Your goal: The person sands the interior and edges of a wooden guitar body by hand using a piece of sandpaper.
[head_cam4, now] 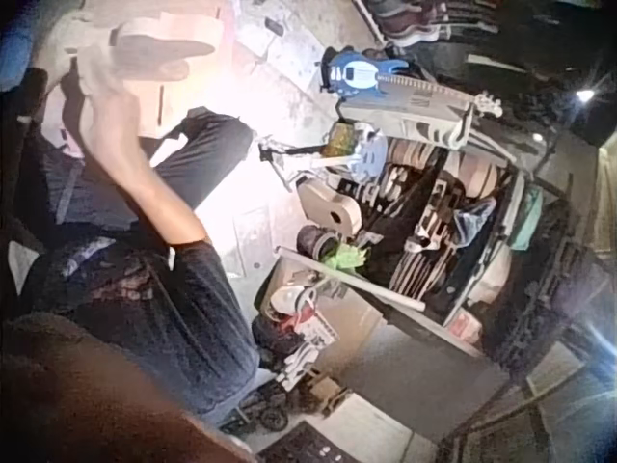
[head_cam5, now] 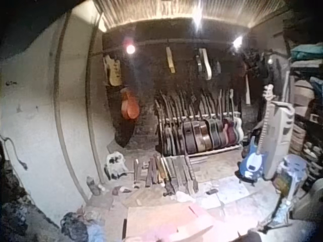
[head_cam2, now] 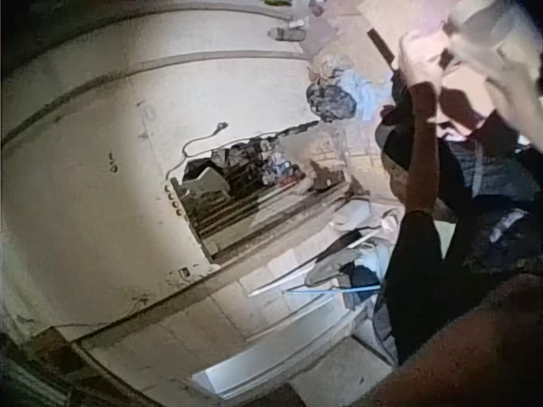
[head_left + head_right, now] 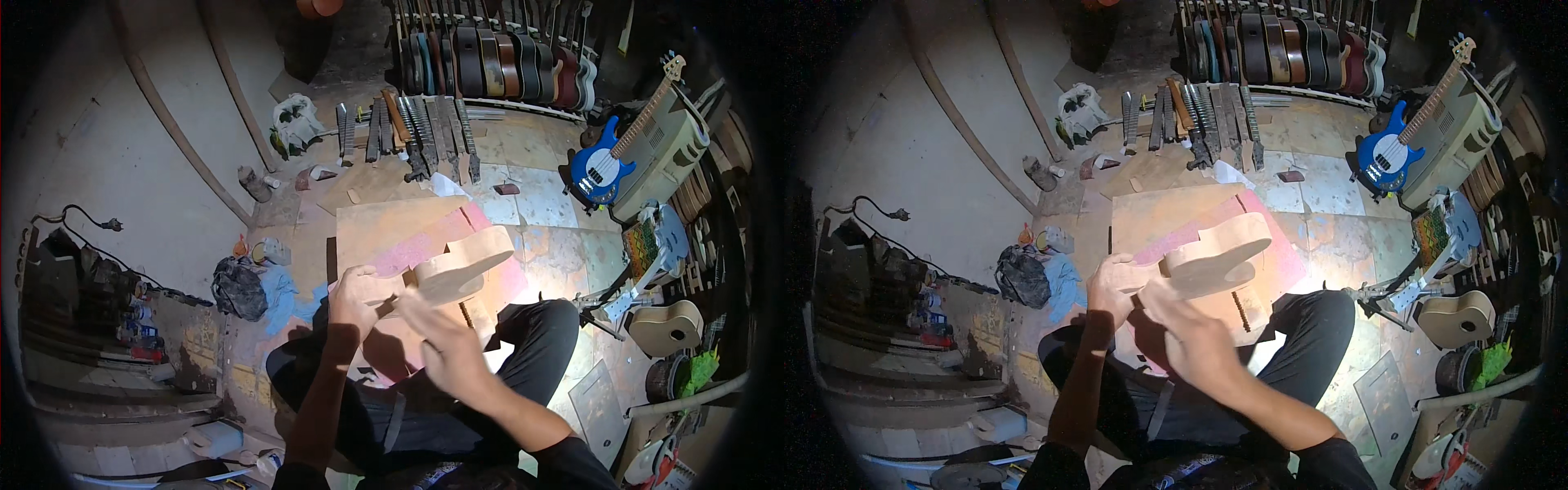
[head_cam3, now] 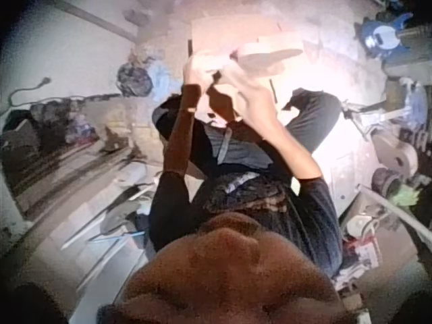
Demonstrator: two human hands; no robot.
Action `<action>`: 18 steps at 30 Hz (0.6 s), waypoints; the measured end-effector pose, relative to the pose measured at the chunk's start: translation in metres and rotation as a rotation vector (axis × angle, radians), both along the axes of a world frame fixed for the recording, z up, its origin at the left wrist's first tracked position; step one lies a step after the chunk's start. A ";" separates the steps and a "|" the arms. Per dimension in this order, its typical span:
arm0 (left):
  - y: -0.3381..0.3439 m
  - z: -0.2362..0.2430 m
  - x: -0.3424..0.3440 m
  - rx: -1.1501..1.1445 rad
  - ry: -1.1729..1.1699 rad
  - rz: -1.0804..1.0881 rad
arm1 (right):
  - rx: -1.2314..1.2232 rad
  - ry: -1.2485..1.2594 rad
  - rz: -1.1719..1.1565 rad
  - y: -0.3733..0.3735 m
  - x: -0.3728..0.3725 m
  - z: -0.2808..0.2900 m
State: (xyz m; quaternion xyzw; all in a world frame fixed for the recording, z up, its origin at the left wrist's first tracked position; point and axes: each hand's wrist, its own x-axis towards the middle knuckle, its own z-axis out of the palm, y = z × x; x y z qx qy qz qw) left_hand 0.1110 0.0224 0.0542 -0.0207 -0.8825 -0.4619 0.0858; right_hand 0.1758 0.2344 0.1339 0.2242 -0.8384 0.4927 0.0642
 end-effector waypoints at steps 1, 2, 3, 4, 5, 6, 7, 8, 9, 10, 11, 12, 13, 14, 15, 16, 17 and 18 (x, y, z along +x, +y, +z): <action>-0.004 -0.006 0.001 0.009 0.012 0.022 | -0.022 -0.043 -0.004 -0.011 0.000 -0.010; -0.002 -0.010 0.000 0.028 0.027 0.036 | -0.034 -0.084 -0.016 -0.020 -0.005 -0.027; 0.006 0.000 0.005 0.105 0.014 0.025 | -0.049 -0.124 -0.028 -0.028 -0.010 -0.041; 0.009 -0.003 0.008 0.040 0.085 0.047 | -0.007 -0.108 -0.042 -0.038 -0.019 -0.050; 0.011 -0.006 0.010 -0.024 0.157 0.067 | 0.036 -0.092 -0.057 -0.045 -0.031 -0.055; 0.009 -0.005 0.013 -0.093 0.225 0.094 | 0.076 -0.079 -0.063 -0.054 -0.037 -0.057; 0.006 -0.001 0.013 -0.074 0.236 0.076 | 0.109 -0.053 -0.073 -0.058 -0.032 -0.055; 0.004 -0.002 0.016 -0.064 0.200 0.069 | 0.114 -0.116 -0.072 -0.057 -0.022 -0.050; 0.003 0.000 0.016 -0.056 0.176 0.064 | 0.117 -0.167 -0.069 -0.055 -0.010 -0.044; 0.001 0.001 0.015 -0.047 0.152 0.058 | 0.120 -0.218 -0.067 -0.054 -0.005 -0.041; -0.002 -0.008 0.012 -0.137 0.275 0.041 | 0.109 -0.149 -0.091 -0.056 -0.010 -0.046; 0.001 -0.013 0.009 -0.204 0.295 0.035 | 0.126 -0.162 -0.088 -0.054 -0.019 -0.045; -0.001 -0.018 0.010 -0.279 0.306 0.031 | 0.136 -0.184 -0.079 -0.055 -0.029 -0.047; -0.001 -0.022 0.010 -0.281 0.304 0.026 | 0.146 -0.205 -0.069 -0.056 -0.034 -0.049; -0.004 -0.020 0.011 -0.293 0.306 0.026 | 0.154 -0.199 -0.053 -0.059 -0.028 -0.049; -0.005 -0.017 0.012 -0.232 0.292 0.026 | 0.139 -0.178 -0.055 -0.059 -0.020 -0.049; -0.002 -0.014 0.009 -0.163 0.284 0.022 | 0.131 -0.153 -0.063 -0.055 -0.011 -0.049; -0.001 -0.013 0.007 -0.094 0.274 0.019 | 0.122 -0.128 -0.070 -0.053 -0.009 -0.050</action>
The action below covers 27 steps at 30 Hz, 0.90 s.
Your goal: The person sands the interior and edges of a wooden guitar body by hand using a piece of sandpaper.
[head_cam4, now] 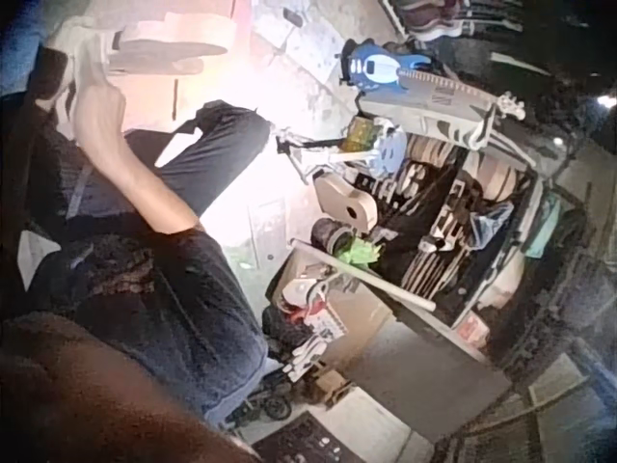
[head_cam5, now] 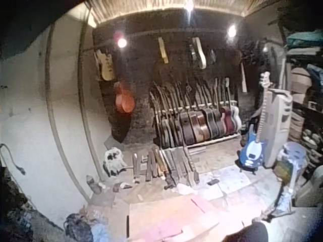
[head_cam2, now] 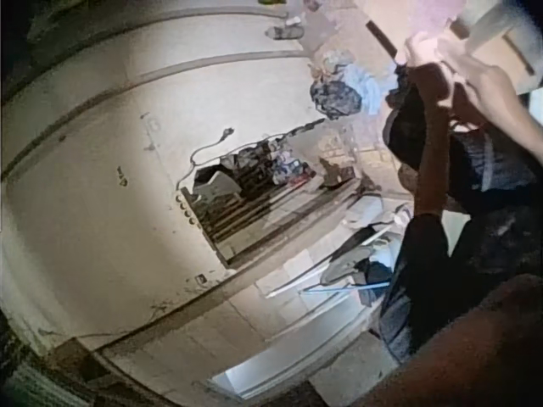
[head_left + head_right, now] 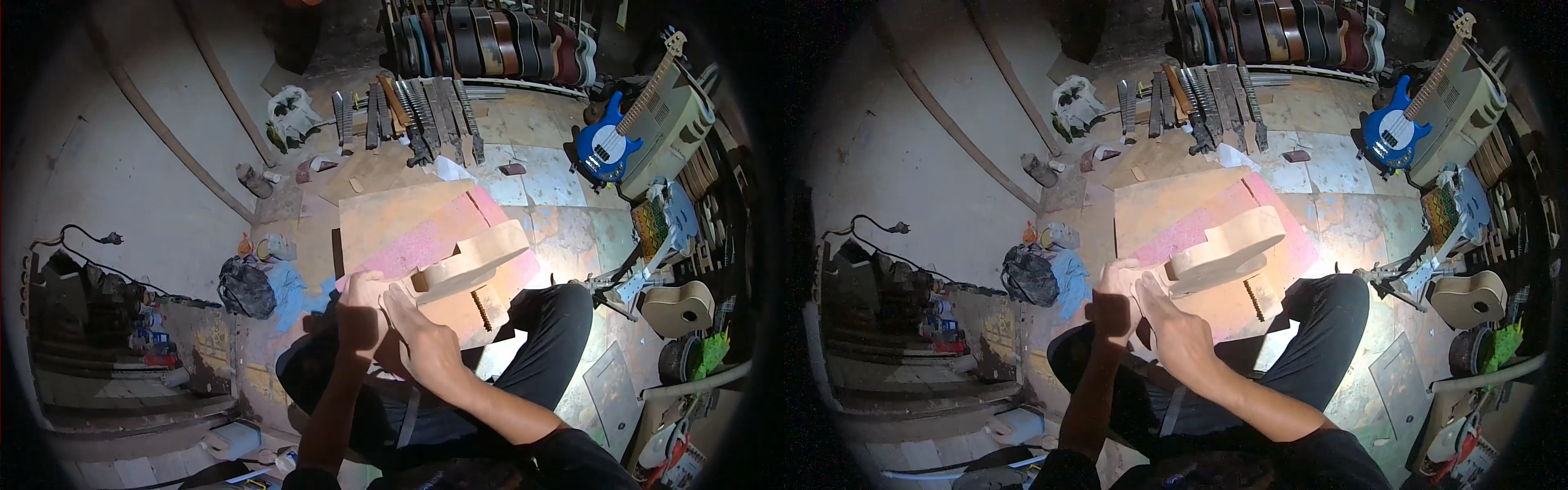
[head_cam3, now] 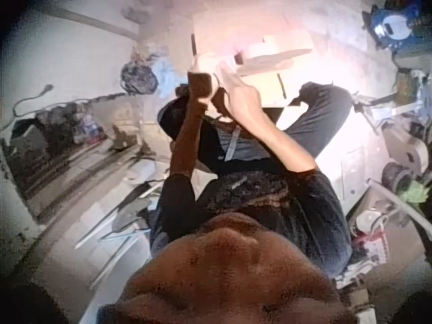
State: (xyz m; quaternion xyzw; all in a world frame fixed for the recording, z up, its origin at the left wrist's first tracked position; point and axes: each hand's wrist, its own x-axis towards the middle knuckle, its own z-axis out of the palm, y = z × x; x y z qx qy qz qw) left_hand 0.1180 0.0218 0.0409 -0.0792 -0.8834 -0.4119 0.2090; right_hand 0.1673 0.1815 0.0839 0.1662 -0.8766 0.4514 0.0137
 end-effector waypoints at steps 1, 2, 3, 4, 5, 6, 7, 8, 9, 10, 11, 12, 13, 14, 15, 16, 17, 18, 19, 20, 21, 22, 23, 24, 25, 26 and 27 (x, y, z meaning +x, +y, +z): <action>0.000 -0.004 0.003 -0.226 0.003 0.016 | 0.037 0.074 0.008 0.003 -0.005 -0.003; -0.003 -0.011 0.008 -0.451 0.007 0.031 | 0.049 0.081 0.009 0.004 -0.014 -0.008; -0.003 -0.006 0.004 -0.456 0.018 0.028 | 0.054 0.093 0.013 -0.001 -0.026 -0.014; -0.002 -0.002 0.005 -0.459 0.017 0.018 | 0.059 0.106 0.018 -0.003 -0.032 -0.016; 0.001 0.003 -0.002 -0.234 0.017 -0.016 | 0.057 0.111 -0.005 -0.002 -0.023 -0.013; 0.000 0.010 -0.008 -0.016 0.021 -0.044 | 0.052 0.077 0.000 -0.002 -0.015 -0.007; -0.004 0.008 -0.011 -0.069 0.097 -0.038 | 0.050 0.043 0.006 0.000 -0.006 -0.001; -0.007 0.007 -0.011 -0.060 0.080 -0.021 | 0.048 0.009 0.012 0.000 -0.002 0.002; -0.003 0.007 -0.010 -0.039 0.055 -0.015 | 0.024 0.081 0.007 0.001 -0.009 0.000; 0.002 0.006 -0.008 -0.016 0.027 -0.008 | 0.045 0.092 0.004 0.000 -0.016 -0.007; 0.003 0.003 -0.007 -0.014 0.016 -0.038 | 0.066 0.103 0.002 -0.002 -0.023 -0.015; -0.004 0.004 -0.011 -0.022 0.013 -0.059 | 0.077 0.124 0.006 -0.006 -0.029 -0.016; -0.008 0.005 -0.014 -0.029 0.011 -0.081 | 0.038 0.127 0.004 -0.005 -0.022 -0.013; -0.007 0.006 -0.012 -0.034 0.028 -0.066 | 0.040 0.106 -0.001 -0.004 -0.014 -0.007; -0.002 0.007 -0.008 -0.037 0.048 -0.053 | 0.045 0.087 -0.008 -0.001 -0.007 -0.002; 0.002 0.010 -0.006 -0.040 0.068 -0.040 | 0.049 0.067 -0.015 0.002 -0.004 0.001; 0.002 0.012 -0.006 -0.067 0.094 -0.049 | 0.057 0.086 -0.018 -0.002 -0.014 -0.008; 0.002 0.010 -0.005 -0.062 0.073 -0.040 | 0.067 0.103 -0.017 -0.002 -0.021 -0.012; -0.001 0.008 -0.007 -0.063 0.054 -0.028 | 0.072 0.122 -0.013 -0.005 -0.031 -0.016; -0.002 0.006 -0.008 -0.064 0.035 -0.016 | 0.077 0.141 -0.010 -0.005 -0.035 -0.017; 0.002 0.010 -0.009 0.025 -0.046 -0.002 | 0.072 0.128 -0.007 -0.003 -0.029 -0.016; 0.001 0.011 -0.009 0.014 -0.028 0.013 | 0.094 0.105 0.004 0.000 -0.019 -0.009; -0.001 0.012 -0.009 0.003 -0.011 0.027 | 0.116 0.083 0.015 0.004 -0.007 -0.002; 0.002 0.009 -0.009 0.001 0.001 0.036 | 0.147 0.054 0.022 0.009 0.000 0.000; 0.001 0.005 -0.010 -0.049 0.040 0.002 | 0.159 0.100 0.001 0.009 -0.005 -0.001; -0.003 0.002 -0.012 -0.098 0.081 -0.032 | 0.189 0.084 -0.011 0.008 -0.019 -0.004; -0.002 -0.005 -0.010 -0.147 0.109 -0.072 | 0.219 0.056 -0.028 0.006 -0.035 -0.013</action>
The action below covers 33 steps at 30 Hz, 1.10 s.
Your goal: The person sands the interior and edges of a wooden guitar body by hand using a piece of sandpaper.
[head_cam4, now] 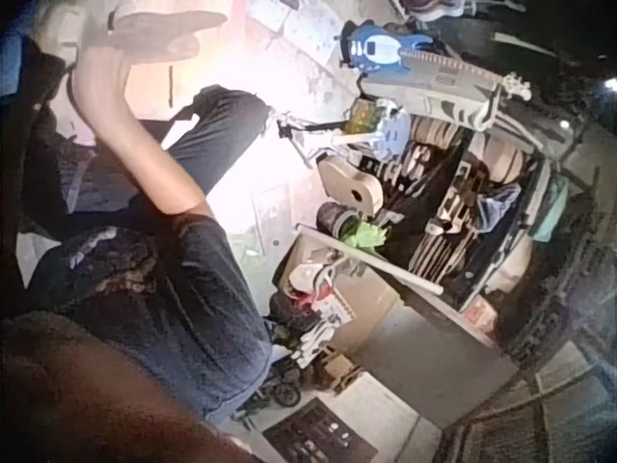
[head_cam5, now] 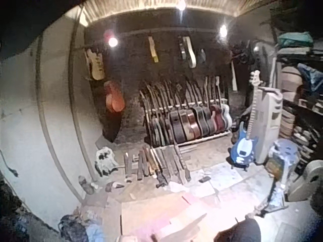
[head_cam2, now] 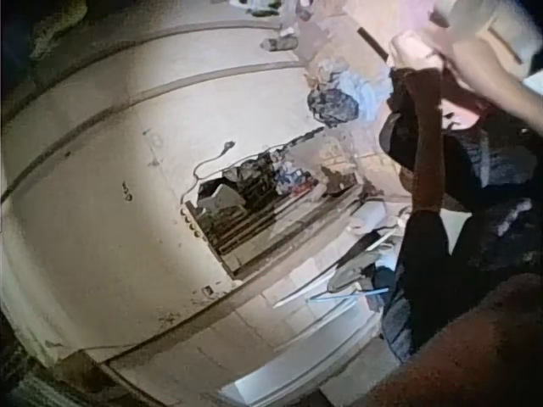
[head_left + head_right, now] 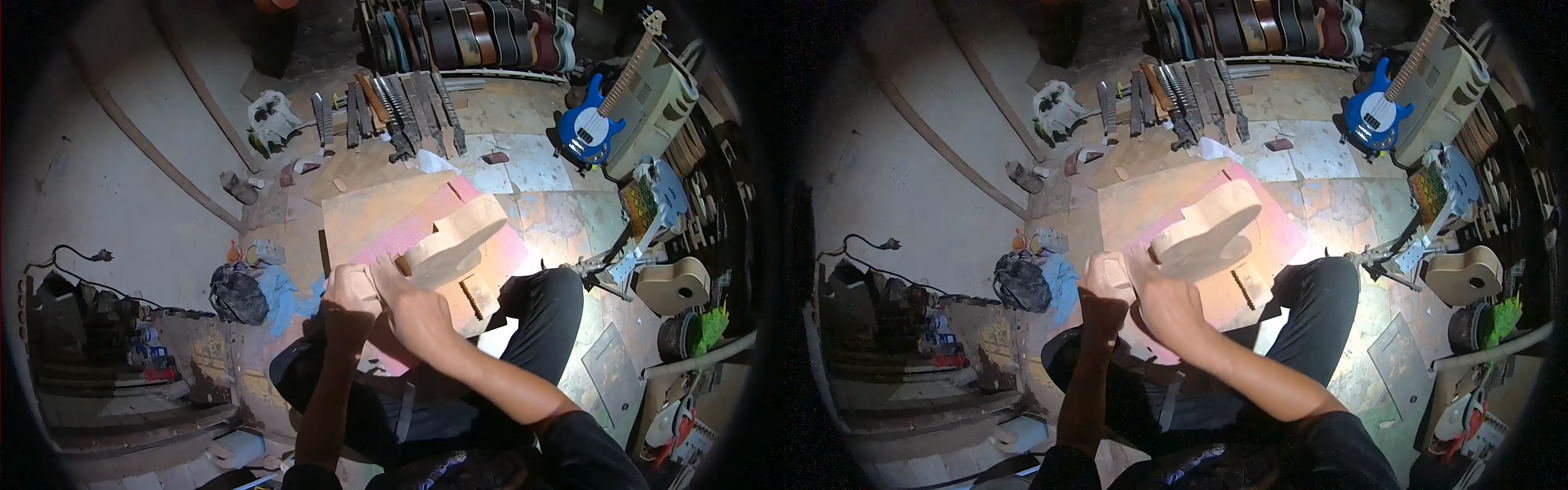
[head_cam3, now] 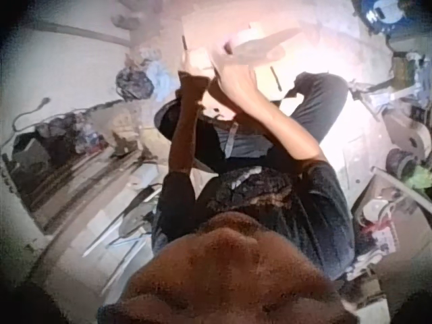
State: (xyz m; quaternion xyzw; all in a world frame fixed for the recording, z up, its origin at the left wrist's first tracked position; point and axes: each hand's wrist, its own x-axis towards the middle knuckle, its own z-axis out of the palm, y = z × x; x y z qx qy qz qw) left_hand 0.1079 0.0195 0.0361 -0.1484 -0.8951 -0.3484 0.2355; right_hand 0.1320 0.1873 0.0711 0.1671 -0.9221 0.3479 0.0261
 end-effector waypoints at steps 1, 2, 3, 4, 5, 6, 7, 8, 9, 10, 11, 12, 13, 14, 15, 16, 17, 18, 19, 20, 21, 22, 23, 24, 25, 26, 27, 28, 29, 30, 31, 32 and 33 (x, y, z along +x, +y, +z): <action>0.004 0.002 0.001 0.075 -0.062 0.018 | 0.027 -0.016 -0.018 -0.002 -0.010 0.001; 0.008 0.004 0.002 0.149 -0.125 0.035 | 0.062 -0.057 -0.027 0.000 -0.006 0.006; 0.006 0.005 0.005 0.214 -0.191 0.062 | 0.019 -0.056 -0.006 0.001 0.005 0.008; 0.005 0.006 0.005 0.190 -0.145 0.060 | -0.017 -0.040 0.007 0.007 0.019 0.011; 0.004 0.004 0.005 0.166 -0.100 0.058 | -0.053 -0.023 0.020 0.011 0.027 0.018; -0.001 0.006 0.005 0.132 -0.052 0.069 | -0.034 -0.135 0.038 0.010 0.028 0.029; 0.005 0.006 0.005 0.145 -0.051 0.051 | -0.038 -0.106 0.030 0.011 0.020 0.023; 0.008 0.008 0.004 0.156 -0.051 0.034 | -0.043 -0.078 0.022 0.009 0.002 0.013; 0.010 0.009 0.003 0.164 -0.048 0.016 | -0.051 -0.047 0.014 0.008 -0.007 0.010; 0.012 0.008 0.005 0.143 -0.073 0.068 | -0.051 -0.067 0.019 0.011 -0.006 0.010; 0.015 0.005 0.006 0.140 -0.072 0.057 | -0.051 -0.087 0.024 0.015 -0.002 0.012; 0.011 0.004 0.007 0.126 -0.070 0.057 | -0.062 -0.106 0.039 0.013 0.000 0.014; 0.006 0.006 0.006 0.114 -0.054 0.060 | -0.087 -0.135 0.068 0.017 0.009 0.019; 0.001 -0.001 0.005 0.130 -0.043 0.057 | -0.109 -0.165 0.098 0.028 0.025 0.023; 0.002 0.001 0.002 0.073 0.005 0.016 | -0.119 -0.188 0.120 0.046 0.034 0.032; -0.002 0.002 0.001 0.003 0.046 -0.016 | -0.185 -0.124 0.123 0.060 0.036 0.043; 0.002 0.013 0.002 -0.036 0.014 -0.015 | -0.244 -0.068 0.117 0.074 0.040 0.053; 0.006 0.026 0.004 -0.077 -0.016 -0.014 | -0.303 -0.010 0.114 0.084 0.041 0.062; 0.009 0.038 0.006 -0.124 -0.046 -0.012 | -0.308 0.035 0.068 0.091 0.038 0.068; 0.011 0.049 0.008 -0.183 -0.114 0.025 | -0.314 0.079 0.025 0.097 0.033 0.073; 0.014 0.056 0.007 -0.237 -0.179 0.055 | -0.314 0.127 -0.026 0.102 0.029 0.079; 0.019 0.065 0.001 -0.276 -0.240 0.039 | -0.292 0.162 -0.037 0.104 0.023 0.081; 0.023 0.074 -0.003 -0.318 -0.304 0.024 | -0.278 0.162 -0.033 0.103 0.017 0.081; 0.044 0.096 -0.011 -0.228 -0.445 0.048 | -0.255 0.165 -0.035 0.104 0.012 0.081; 0.062 0.109 -0.016 -0.143 -0.591 0.075 | -0.239 0.165 -0.035 0.103 0.008 0.080; 0.074 0.107 -0.019 -0.110 -0.324 0.036 | -0.204 0.124 -0.061 0.102 0.005 0.077; 0.079 0.103 -0.026 -0.066 -0.242 -0.016 | -0.184 0.108 -0.072 0.098 0.006 0.077; 0.084 0.096 -0.036 -0.022 -0.164 -0.070 | -0.162 0.089 -0.085 0.094 0.007 0.076; 0.088 0.089 -0.044 0.023 -0.085 -0.124 | -0.139 0.069 -0.098 0.091 0.008 0.076; 0.093 0.080 -0.045 0.156 -0.236 -0.127 | -0.091 0.035 -0.112 0.090 0.008 0.078; 0.093 0.075 -0.043 0.124 -0.229 -0.083 | -0.078 0.050 -0.102 0.088 0.003 0.079; 0.094 0.071 -0.042 0.091 -0.222 -0.040 | -0.063 0.066 -0.092 0.087 -0.006 0.080; 0.094 0.065 -0.038 0.060 -0.226 0.003 | -0.048 0.070 -0.083 0.084 -0.014 0.079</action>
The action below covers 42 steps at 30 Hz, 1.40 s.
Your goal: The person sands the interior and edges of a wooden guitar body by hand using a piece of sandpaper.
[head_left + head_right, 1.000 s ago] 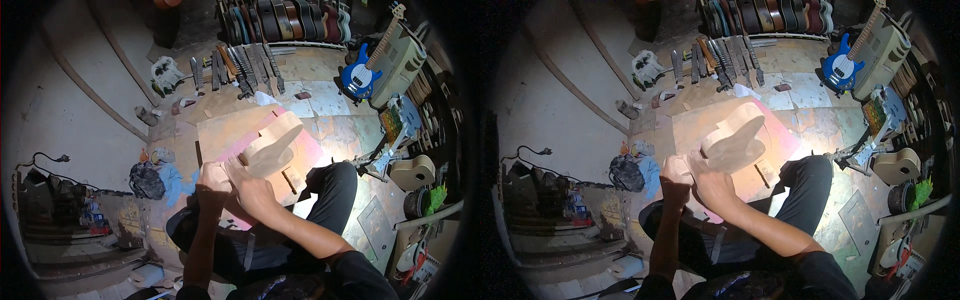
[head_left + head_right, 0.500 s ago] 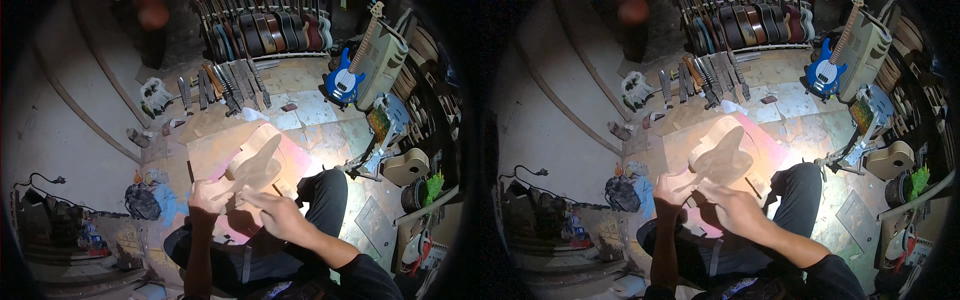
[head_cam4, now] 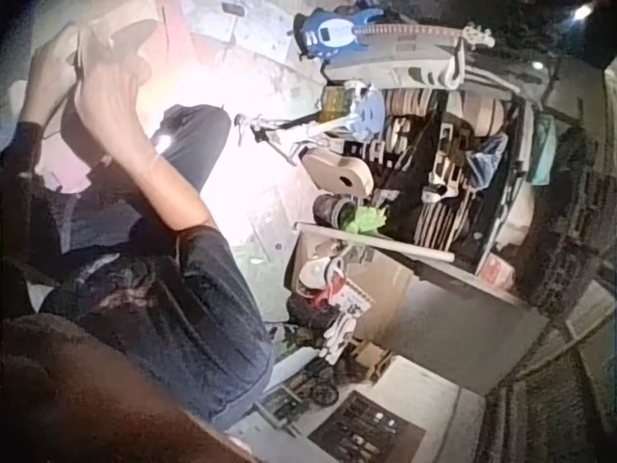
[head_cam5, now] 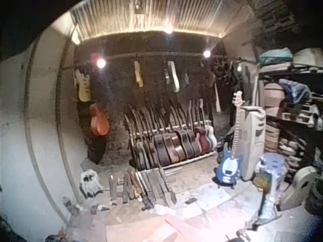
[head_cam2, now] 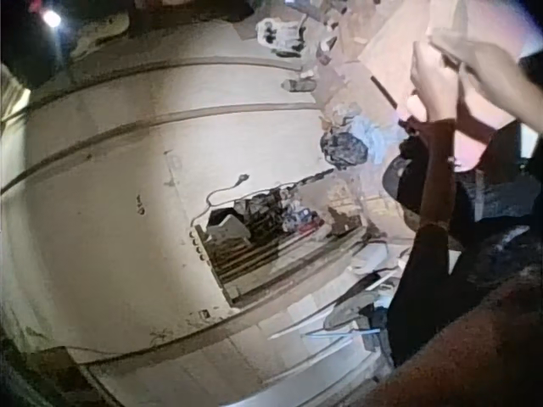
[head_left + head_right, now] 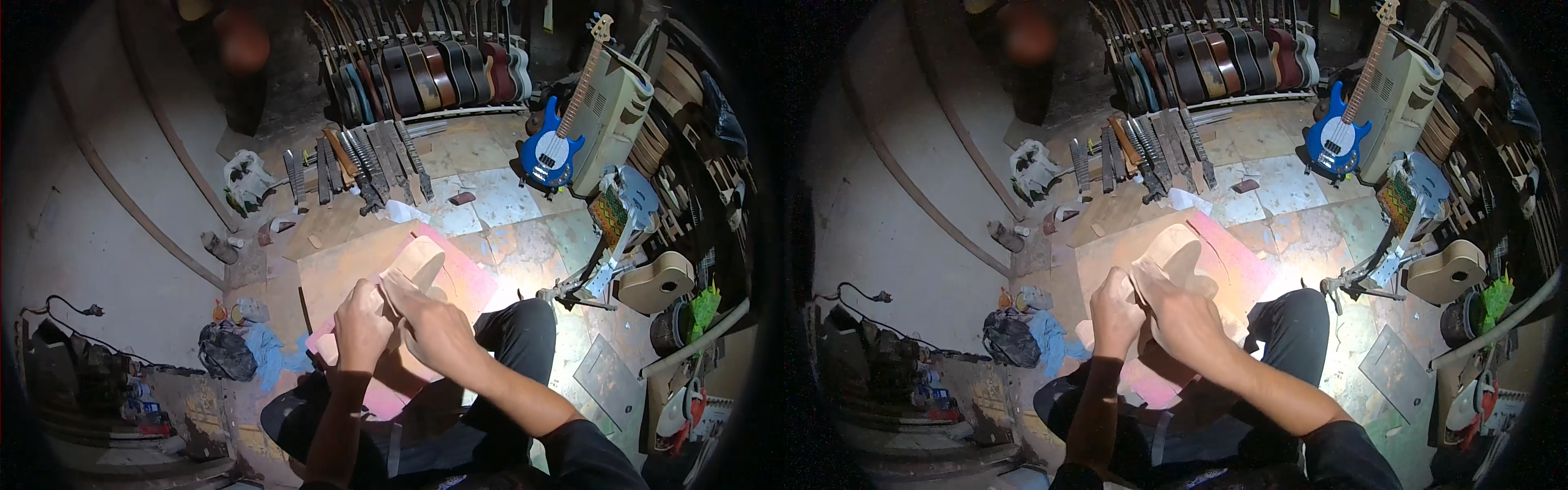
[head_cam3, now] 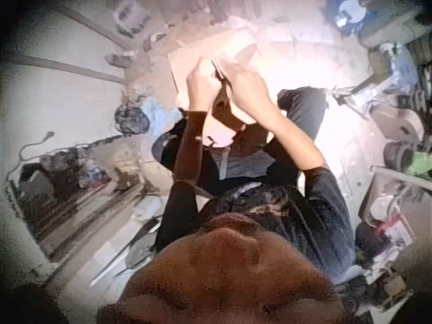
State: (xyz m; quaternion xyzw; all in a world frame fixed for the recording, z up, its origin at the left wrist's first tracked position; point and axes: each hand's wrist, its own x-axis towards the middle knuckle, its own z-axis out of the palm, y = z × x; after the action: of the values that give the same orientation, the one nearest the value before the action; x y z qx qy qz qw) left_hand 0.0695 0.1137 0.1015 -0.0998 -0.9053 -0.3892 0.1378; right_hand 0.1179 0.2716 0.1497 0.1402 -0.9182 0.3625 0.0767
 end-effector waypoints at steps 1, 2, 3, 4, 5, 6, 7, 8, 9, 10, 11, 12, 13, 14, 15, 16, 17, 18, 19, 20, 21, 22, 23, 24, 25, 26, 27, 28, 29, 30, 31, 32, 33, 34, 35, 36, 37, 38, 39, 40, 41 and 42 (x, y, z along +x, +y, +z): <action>0.004 -0.003 0.001 0.010 0.054 0.014 | -0.015 0.084 0.010 -0.001 -0.014 -0.008; 0.007 -0.006 0.002 0.036 0.039 -0.001 | -0.028 0.061 -0.005 0.001 -0.012 -0.010; 0.005 -0.006 0.002 0.053 0.029 -0.004 | -0.050 0.042 -0.007 -0.001 -0.011 -0.007; 0.003 -0.007 0.002 0.070 0.019 -0.007 | -0.072 0.024 -0.011 -0.004 -0.010 -0.005; 0.002 -0.007 0.005 0.059 0.000 0.000 | -0.091 0.024 -0.017 -0.003 -0.002 -0.004; 0.003 -0.007 0.009 0.052 -0.016 0.007 | -0.105 0.028 -0.024 0.000 0.011 -0.004; 0.004 -0.005 0.011 0.046 -0.032 0.014 | -0.120 0.032 -0.030 0.002 0.018 -0.004; 0.005 -0.002 0.013 0.053 -0.015 -0.007 | -0.108 0.023 -0.020 0.000 0.009 -0.003; 0.008 -0.001 0.018 0.064 -0.008 -0.034 | -0.093 0.004 -0.016 -0.001 -0.003 -0.002; 0.009 -0.001 0.022 0.074 -0.001 -0.060 | -0.078 -0.014 -0.012 -0.001 -0.008 -0.003; 0.009 -0.005 0.025 0.087 0.019 -0.087 | -0.092 -0.005 -0.008 -0.001 -0.005 -0.004; 0.008 -0.006 0.023 0.073 0.004 -0.058 | -0.108 0.012 -0.003 -0.002 -0.003 -0.002; 0.007 -0.007 0.021 0.059 -0.011 -0.028 | -0.125 0.029 0.003 -0.004 -0.001 -0.001; 0.006 -0.008 0.019 0.044 -0.026 0.001 | -0.137 0.054 0.001 -0.003 0.007 -0.004; 0.009 -0.006 0.020 0.040 -0.012 0.000 | -0.144 0.085 0.000 0.002 0.017 -0.007; 0.012 -0.004 0.022 0.035 0.002 -0.001 | -0.151 0.116 0.000 0.005 0.022 -0.007; 0.014 -0.002 0.022 0.029 0.015 -0.002 | -0.132 0.088 0.002 0.006 0.015 -0.007; 0.012 -0.006 0.025 0.040 0.006 -0.008 | -0.121 0.042 0.006 0.004 0.005 -0.007; 0.012 -0.008 0.025 0.057 0.002 -0.022 | -0.104 0.002 0.003 0.003 -0.006 -0.005; 0.011 -0.011 0.026 0.073 -0.002 -0.036 | -0.087 -0.038 0.000 0.003 -0.010 -0.005; 0.008 -0.010 0.024 0.053 -0.014 -0.015 | -0.077 -0.059 0.036 0.003 -0.008 0.001; 0.007 -0.010 0.023 0.039 -0.026 0.001 | -0.054 -0.033 0.022 0.005 0.001 0.002; 0.007 -0.009 0.022 0.025 -0.039 0.018 | -0.030 -0.007 0.008 0.007 0.015 0.000; 0.010 -0.007 0.022 0.027 -0.033 0.026 | -0.003 0.022 -0.005 0.012 0.026 -0.003; 0.015 -0.005 0.024 0.029 -0.027 0.033 | 0.060 0.064 -0.015 0.018 0.028 -0.011; 0.020 -0.003 0.024 0.032 -0.021 0.040 | 0.136 0.117 -0.035 0.023 0.019 -0.015; 0.021 -0.006 0.026 0.045 -0.019 0.031 | 0.202 0.155 -0.054 0.028 0.008 -0.020; 0.020 -0.008 0.028 0.056 -0.014 0.024 | 0.268 0.195 -0.072 0.031 -0.004 -0.019; 0.019 -0.009 0.029 0.068 -0.009 0.017 | 0.266 0.249 -0.123 0.031 -0.013 -0.016; 0.017 -0.008 0.028 0.070 -0.013 0.016 | 0.299 0.239 -0.107 0.030 -0.010 -0.013; 0.013 -0.007 0.026 0.071 -0.017 0.016 | 0.330 0.229 -0.090 0.027 -0.003 -0.010; 0.010 -0.005 0.025 0.071 -0.020 0.017 | 0.361 0.220 -0.072 0.023 0.006 -0.011; 0.009 -0.004 0.023 0.063 -0.040 0.028 | 0.380 0.180 -0.039 0.023 0.019 -0.017; 0.009 -0.003 0.023 0.053 -0.060 0.039 | 0.386 0.182 -0.050 0.028 0.014 -0.019; 0.009 -0.002 0.022 0.042 -0.079 0.050 | 0.392 0.184 -0.061 0.034 0.005 -0.022; 0.015 -0.002 0.023 0.059 -0.062 0.036 | 0.405 0.180 -0.075 0.043 -0.003 -0.025; 0.019 -0.002 0.023 0.067 -0.049 0.023 | 0.317 0.251 -0.127 0.046 -0.017 -0.028; 0.023 -0.002 0.023 0.077 -0.037 0.009 | 0.326 0.208 -0.145 0.044 -0.014 -0.026; 0.018 -0.004 0.024 0.072 -0.051 0.016 | 0.324 0.167 -0.156 0.036 -0.010 -0.021; 0.014 -0.005 0.023 0.070 -0.054 0.022 | 0.325 0.136 -0.169 0.031 -0.006 -0.014; 0.011 -0.005 0.022 0.070 -0.058 0.027 | 0.358 0.167 -0.115 0.027 0.006 -0.014; 0.011 -0.004 0.024 0.067 -0.040 0.029 | 0.359 0.085 -0.065 0.028 0.016 -0.009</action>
State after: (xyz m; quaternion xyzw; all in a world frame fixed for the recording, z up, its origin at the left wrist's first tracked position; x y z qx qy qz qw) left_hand 0.0933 0.1242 0.0971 -0.0742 -0.8957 -0.4191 0.1288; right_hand 0.1334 0.2997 0.1411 0.1371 -0.9681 0.1838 0.1007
